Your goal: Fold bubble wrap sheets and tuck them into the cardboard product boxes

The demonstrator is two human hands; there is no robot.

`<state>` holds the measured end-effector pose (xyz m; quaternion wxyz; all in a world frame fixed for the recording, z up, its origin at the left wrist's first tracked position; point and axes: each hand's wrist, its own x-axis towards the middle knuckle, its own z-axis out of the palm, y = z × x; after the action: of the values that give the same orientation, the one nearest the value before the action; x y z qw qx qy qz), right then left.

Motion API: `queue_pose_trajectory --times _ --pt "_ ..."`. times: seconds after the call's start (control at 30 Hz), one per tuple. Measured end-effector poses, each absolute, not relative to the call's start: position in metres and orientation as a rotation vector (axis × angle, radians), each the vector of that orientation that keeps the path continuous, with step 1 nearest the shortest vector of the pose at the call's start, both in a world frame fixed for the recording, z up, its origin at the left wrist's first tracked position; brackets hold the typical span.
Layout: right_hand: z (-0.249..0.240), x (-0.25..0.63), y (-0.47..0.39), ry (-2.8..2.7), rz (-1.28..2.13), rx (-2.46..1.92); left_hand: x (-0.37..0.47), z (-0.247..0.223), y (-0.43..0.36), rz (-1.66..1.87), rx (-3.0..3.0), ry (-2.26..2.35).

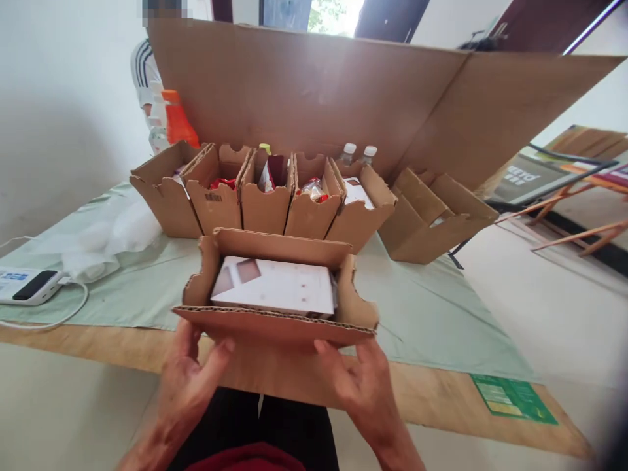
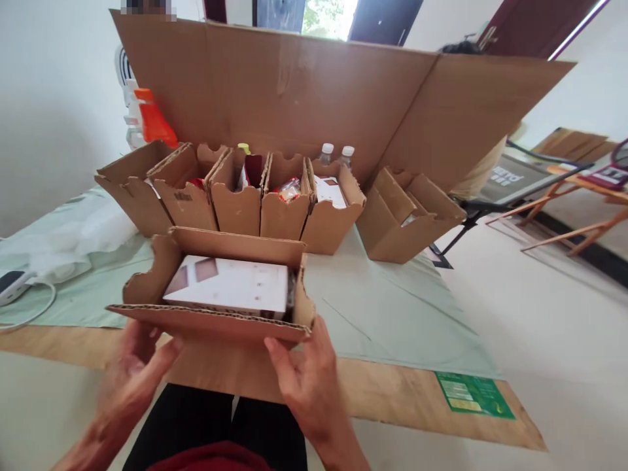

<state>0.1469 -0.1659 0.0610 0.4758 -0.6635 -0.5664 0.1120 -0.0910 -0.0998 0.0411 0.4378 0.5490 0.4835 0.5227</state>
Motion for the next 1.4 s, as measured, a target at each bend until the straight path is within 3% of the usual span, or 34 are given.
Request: queue_pose_trajectory --times 0.13,0.43,0.7,0.9,1.13,1.4 --pt "0.059 0.133 -0.152 -1.321 0.433 -1.596 -0.097 0.042 -0.092 1.332 1.334 1.209" --pt "0.023 0.223 -0.218 -1.163 0.229 -1.687 -0.017 0.024 -0.081 1.202 1.432 1.064" --pt "0.032 0.306 -0.211 -1.191 0.848 -1.558 0.03 0.016 -0.08 1.088 1.554 0.933" --pt "0.013 0.326 -0.234 -1.025 0.405 -1.76 0.073 0.013 -0.076 1.016 1.665 0.879" --pt "0.015 0.315 -0.221 -0.683 -0.143 -1.774 0.105 -0.034 -0.066 0.841 1.979 0.849" --pt "0.01 0.301 -0.185 -0.558 -0.261 -1.797 0.093 -0.044 -0.069 0.802 2.204 0.795"
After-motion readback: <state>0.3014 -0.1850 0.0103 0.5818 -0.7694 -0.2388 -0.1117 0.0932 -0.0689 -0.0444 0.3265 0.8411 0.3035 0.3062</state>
